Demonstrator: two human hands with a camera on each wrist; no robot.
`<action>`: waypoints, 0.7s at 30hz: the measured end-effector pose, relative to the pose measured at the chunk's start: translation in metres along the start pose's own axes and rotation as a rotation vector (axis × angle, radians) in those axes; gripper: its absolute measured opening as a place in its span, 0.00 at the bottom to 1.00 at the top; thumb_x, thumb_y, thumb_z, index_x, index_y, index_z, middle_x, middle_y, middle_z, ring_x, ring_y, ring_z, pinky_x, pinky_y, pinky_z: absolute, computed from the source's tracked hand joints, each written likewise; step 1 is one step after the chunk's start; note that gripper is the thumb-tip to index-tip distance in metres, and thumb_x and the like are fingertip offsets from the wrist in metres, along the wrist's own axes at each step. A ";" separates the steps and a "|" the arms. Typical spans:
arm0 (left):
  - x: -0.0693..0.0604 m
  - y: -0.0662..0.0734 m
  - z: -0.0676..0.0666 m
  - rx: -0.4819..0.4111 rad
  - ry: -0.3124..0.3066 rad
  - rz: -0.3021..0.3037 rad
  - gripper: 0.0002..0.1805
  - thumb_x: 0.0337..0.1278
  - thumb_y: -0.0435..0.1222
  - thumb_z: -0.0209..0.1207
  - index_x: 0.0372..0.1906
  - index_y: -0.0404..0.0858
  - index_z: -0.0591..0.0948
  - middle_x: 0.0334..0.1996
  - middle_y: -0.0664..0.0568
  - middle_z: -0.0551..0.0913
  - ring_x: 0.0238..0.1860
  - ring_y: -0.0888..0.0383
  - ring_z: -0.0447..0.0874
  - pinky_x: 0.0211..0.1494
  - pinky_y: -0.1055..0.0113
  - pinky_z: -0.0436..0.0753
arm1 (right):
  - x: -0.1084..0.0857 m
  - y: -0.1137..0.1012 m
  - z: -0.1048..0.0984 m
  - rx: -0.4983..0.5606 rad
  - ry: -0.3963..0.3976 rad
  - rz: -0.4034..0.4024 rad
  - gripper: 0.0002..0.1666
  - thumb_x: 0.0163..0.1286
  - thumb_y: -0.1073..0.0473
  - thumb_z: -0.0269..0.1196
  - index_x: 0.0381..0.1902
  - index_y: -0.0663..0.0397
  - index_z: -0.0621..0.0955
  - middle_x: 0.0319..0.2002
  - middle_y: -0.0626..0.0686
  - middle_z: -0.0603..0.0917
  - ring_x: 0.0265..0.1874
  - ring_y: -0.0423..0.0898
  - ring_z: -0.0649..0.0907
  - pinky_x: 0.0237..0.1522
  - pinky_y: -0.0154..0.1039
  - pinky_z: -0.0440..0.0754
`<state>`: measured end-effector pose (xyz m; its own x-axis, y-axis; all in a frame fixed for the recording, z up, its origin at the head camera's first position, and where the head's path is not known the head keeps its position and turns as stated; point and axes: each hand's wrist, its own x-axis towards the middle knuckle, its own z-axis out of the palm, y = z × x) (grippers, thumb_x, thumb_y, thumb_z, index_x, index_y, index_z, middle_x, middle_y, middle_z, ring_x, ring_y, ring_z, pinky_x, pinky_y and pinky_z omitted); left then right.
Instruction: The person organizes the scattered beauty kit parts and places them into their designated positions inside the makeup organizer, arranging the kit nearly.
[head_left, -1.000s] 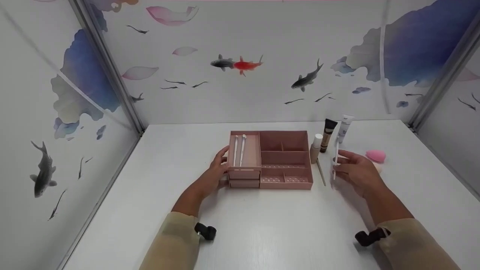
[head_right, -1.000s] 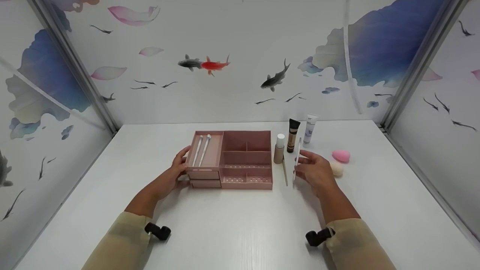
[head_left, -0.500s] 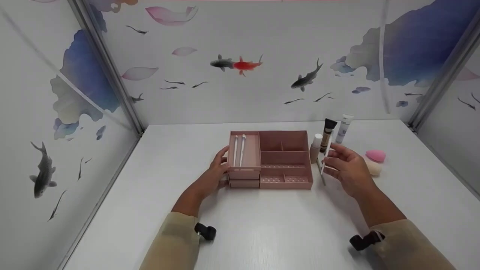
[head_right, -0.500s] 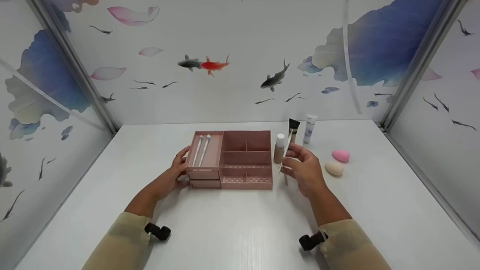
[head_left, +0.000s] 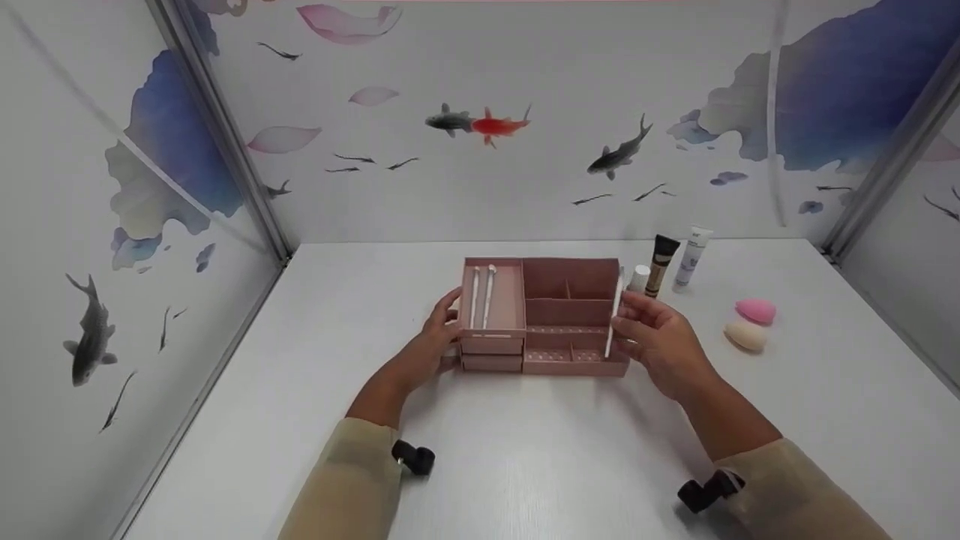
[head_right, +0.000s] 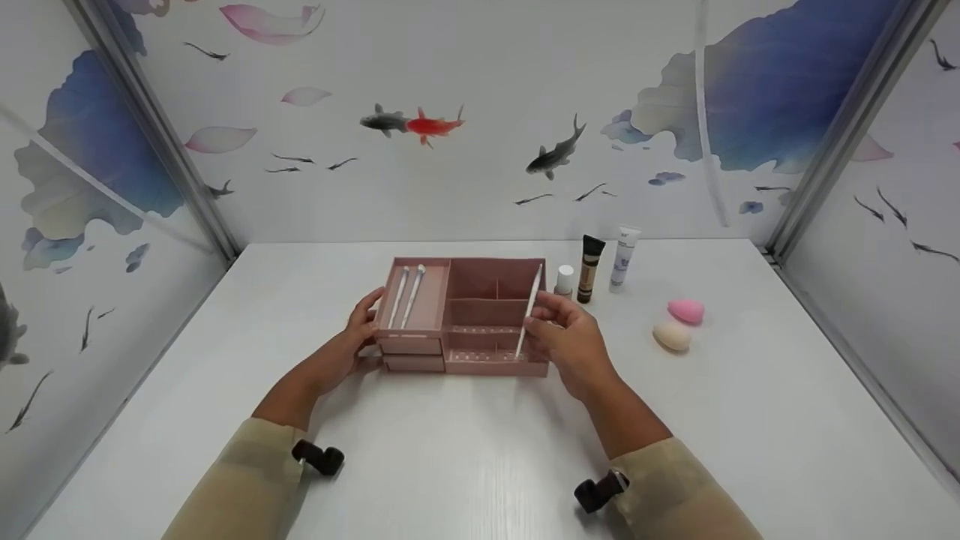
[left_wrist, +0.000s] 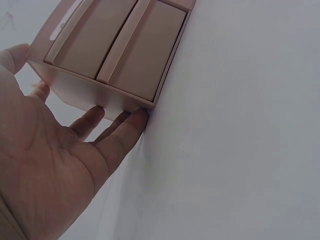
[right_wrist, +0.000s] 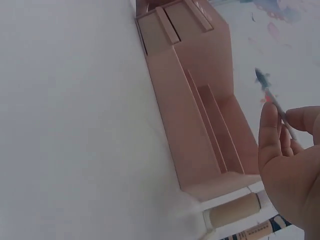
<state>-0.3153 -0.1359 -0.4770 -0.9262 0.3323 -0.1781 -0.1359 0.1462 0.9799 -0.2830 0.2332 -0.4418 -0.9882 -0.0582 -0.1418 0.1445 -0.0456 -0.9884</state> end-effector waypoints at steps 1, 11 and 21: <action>0.000 0.001 0.000 0.001 0.001 0.002 0.34 0.80 0.51 0.47 0.81 0.81 0.52 0.82 0.51 0.53 0.82 0.42 0.63 0.79 0.33 0.68 | -0.001 -0.002 0.004 -0.005 -0.007 -0.006 0.40 0.77 0.56 0.68 0.82 0.52 0.67 0.54 0.47 0.80 0.56 0.43 0.83 0.56 0.34 0.88; -0.003 0.001 0.001 0.008 -0.013 0.004 0.34 0.80 0.52 0.47 0.81 0.81 0.50 0.85 0.51 0.50 0.84 0.41 0.59 0.81 0.32 0.66 | 0.006 -0.009 0.042 0.021 -0.066 -0.025 0.32 0.77 0.60 0.67 0.76 0.52 0.74 0.52 0.48 0.82 0.51 0.44 0.86 0.52 0.36 0.89; 0.001 -0.003 -0.001 0.016 -0.011 0.024 0.35 0.79 0.51 0.47 0.80 0.81 0.51 0.83 0.51 0.52 0.82 0.43 0.62 0.80 0.33 0.67 | 0.027 -0.016 0.071 0.031 -0.065 0.012 0.32 0.78 0.60 0.66 0.77 0.52 0.74 0.52 0.49 0.83 0.51 0.45 0.86 0.53 0.38 0.89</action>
<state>-0.3160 -0.1375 -0.4796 -0.9252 0.3461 -0.1555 -0.1077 0.1533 0.9823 -0.3083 0.1614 -0.4258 -0.9811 -0.1234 -0.1488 0.1588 -0.0754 -0.9844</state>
